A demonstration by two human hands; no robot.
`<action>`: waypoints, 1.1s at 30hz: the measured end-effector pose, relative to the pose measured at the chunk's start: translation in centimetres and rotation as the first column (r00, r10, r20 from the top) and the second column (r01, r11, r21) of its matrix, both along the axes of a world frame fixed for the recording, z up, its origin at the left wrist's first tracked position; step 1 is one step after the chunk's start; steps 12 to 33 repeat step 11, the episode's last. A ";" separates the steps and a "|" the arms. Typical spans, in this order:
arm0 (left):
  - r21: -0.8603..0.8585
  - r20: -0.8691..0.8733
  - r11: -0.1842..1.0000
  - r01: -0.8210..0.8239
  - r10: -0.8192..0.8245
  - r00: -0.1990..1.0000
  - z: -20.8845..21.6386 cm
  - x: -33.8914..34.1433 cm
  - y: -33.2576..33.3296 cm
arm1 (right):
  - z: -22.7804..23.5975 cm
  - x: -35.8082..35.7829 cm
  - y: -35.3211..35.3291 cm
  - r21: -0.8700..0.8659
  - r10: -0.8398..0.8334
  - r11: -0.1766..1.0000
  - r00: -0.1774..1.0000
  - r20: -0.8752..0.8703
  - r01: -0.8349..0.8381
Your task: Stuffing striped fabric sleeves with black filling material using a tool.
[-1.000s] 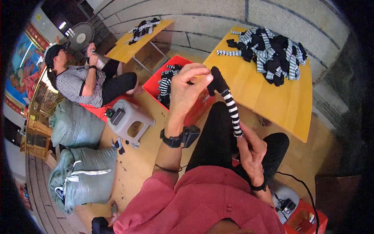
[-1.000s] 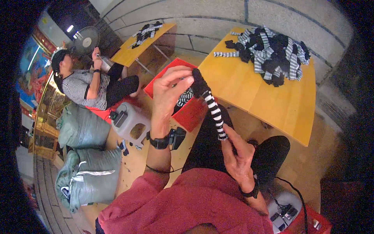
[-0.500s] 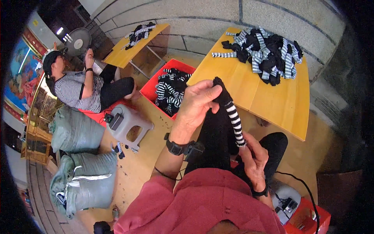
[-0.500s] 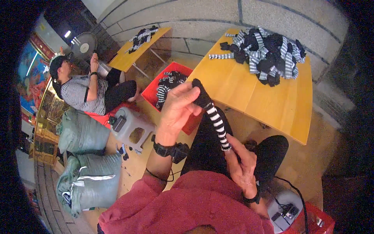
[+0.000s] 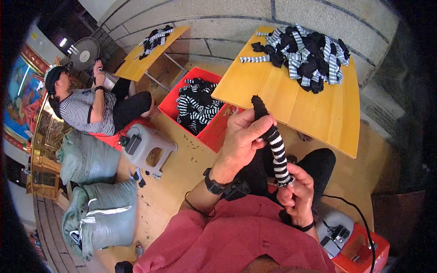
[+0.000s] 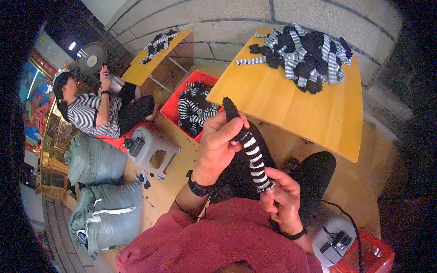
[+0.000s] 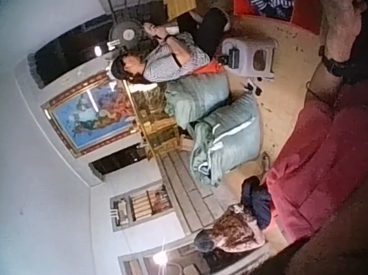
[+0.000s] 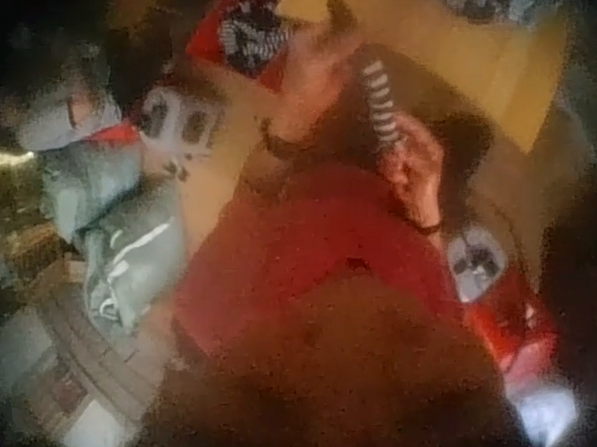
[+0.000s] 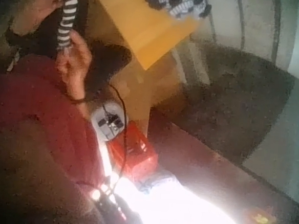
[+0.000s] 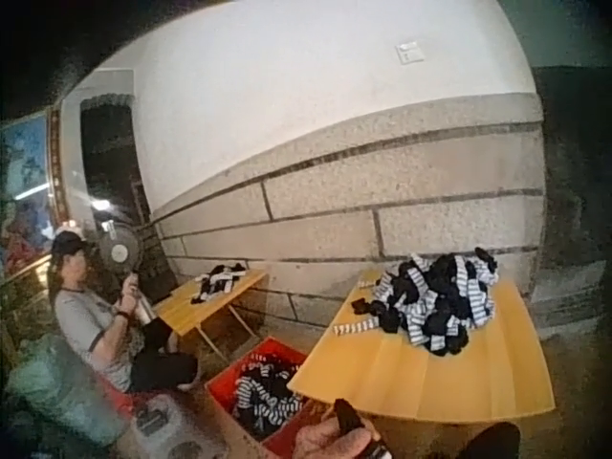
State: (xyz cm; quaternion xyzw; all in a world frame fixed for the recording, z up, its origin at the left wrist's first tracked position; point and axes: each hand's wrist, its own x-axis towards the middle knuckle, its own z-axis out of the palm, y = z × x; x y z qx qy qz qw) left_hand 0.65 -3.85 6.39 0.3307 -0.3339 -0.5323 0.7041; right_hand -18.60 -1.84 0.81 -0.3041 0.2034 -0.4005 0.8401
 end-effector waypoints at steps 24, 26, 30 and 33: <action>0.030 0.106 0.998 0.047 -0.050 0.993 -0.6 -0.4 0.0 | -1.3 1.0 1.3 -0.773 -0.512 0.631 0.783 -0.352 0.065; 0.030 0.106 0.998 0.047 -0.050 0.993 -0.6 -0.4 0.0 | -1.3 1.0 1.3 -0.773 -0.512 0.631 0.783 -0.352 0.065; 0.030 0.106 0.998 0.047 -0.050 0.993 -0.6 -0.4 0.0 | -1.3 1.0 1.3 -0.773 -0.512 0.631 0.783 -0.352 0.065; 0.030 0.106 0.998 0.047 -0.050 0.993 -0.6 -0.4 0.0 | -1.3 1.0 1.3 -0.773 -0.512 0.631 0.783 -0.352 0.065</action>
